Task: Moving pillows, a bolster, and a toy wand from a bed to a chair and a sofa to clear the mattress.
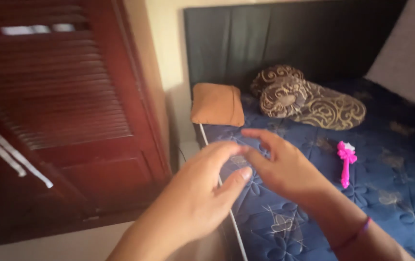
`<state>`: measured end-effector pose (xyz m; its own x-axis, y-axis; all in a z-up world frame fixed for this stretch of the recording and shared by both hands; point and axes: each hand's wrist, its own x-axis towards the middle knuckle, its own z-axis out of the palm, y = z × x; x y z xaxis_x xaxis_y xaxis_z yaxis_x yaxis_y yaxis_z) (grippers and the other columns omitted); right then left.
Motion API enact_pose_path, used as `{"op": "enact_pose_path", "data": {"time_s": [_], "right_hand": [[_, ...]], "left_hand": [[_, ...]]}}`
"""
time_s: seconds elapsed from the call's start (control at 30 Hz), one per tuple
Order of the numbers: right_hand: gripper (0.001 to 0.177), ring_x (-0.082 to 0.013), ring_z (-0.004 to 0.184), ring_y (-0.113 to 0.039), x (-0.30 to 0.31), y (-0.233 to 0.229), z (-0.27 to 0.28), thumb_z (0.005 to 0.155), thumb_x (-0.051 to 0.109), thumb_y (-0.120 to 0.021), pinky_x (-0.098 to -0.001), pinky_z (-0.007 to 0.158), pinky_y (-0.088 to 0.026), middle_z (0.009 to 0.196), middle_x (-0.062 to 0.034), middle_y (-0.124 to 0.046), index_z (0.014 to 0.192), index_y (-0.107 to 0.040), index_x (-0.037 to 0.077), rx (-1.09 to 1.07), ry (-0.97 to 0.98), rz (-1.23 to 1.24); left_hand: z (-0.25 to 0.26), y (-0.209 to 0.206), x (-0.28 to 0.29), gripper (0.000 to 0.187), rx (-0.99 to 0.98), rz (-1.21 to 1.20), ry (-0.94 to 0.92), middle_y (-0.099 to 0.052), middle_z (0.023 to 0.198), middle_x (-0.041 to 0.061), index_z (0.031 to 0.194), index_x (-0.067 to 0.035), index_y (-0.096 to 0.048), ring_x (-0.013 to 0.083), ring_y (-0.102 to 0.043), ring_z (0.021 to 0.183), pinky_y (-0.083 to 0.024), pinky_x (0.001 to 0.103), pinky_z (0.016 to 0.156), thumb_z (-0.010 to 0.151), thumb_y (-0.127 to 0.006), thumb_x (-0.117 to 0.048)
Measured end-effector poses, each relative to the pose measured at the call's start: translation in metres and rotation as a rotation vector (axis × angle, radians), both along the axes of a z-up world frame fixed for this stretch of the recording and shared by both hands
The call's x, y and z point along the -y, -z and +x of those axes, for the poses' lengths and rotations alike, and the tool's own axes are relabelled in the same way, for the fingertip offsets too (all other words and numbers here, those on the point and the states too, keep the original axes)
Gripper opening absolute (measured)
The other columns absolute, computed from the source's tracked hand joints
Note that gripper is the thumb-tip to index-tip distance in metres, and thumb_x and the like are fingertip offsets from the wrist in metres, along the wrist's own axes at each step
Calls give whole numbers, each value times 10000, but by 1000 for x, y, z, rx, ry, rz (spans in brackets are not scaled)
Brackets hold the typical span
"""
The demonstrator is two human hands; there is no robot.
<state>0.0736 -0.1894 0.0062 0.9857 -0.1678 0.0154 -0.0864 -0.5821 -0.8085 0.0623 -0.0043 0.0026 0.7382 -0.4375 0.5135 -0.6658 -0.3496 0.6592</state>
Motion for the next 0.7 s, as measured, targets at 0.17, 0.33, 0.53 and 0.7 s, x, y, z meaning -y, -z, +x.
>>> {"op": "enact_pose_path", "data": {"time_s": [0.17, 0.33, 0.53, 0.7], "right_hand": [[502, -156, 738, -600, 13, 15, 85, 866, 407, -688, -312, 665, -512, 890, -87, -704, 1342, -669, 248, 96, 51, -40], [502, -170, 801, -600, 35, 43, 169, 865, 399, -709, -359, 694, -524, 979, -103, -711, 1344, -674, 252, -4, 72, 114], [499, -117, 892, -665, 52, 41, 265, 860, 363, -710, -297, 747, -551, 1058, -68, -695, 1350, -660, 282, 37, 125, 7], [455, -175, 642, -571, 48, 23, 316, 912, 335, -679, -374, 581, -480, 812, -108, -664, 1357, -659, 242, -111, 119, 104]], "left_hand": [[96, 19, 12, 493, 5, -5, 11, -673, 1313, 186, 1332, 6, -587, 346, -689, 1137, -543, 396, 930, 946, -679, -285], [183, 37, 24, 533, -5, 3, 25, -666, 1300, 225, 1356, 20, -554, 357, -657, 1216, -526, 405, 978, 922, -699, -253], [281, 42, 46, 548, -104, -22, 25, -659, 1323, 198, 1380, -2, -522, 334, -671, 1214, -547, 396, 932, 917, -693, -240], [347, 75, 59, 558, -100, -1, -50, -656, 1304, 214, 1390, 10, -511, 340, -652, 1212, -525, 395, 971, 942, -710, -257]]}}
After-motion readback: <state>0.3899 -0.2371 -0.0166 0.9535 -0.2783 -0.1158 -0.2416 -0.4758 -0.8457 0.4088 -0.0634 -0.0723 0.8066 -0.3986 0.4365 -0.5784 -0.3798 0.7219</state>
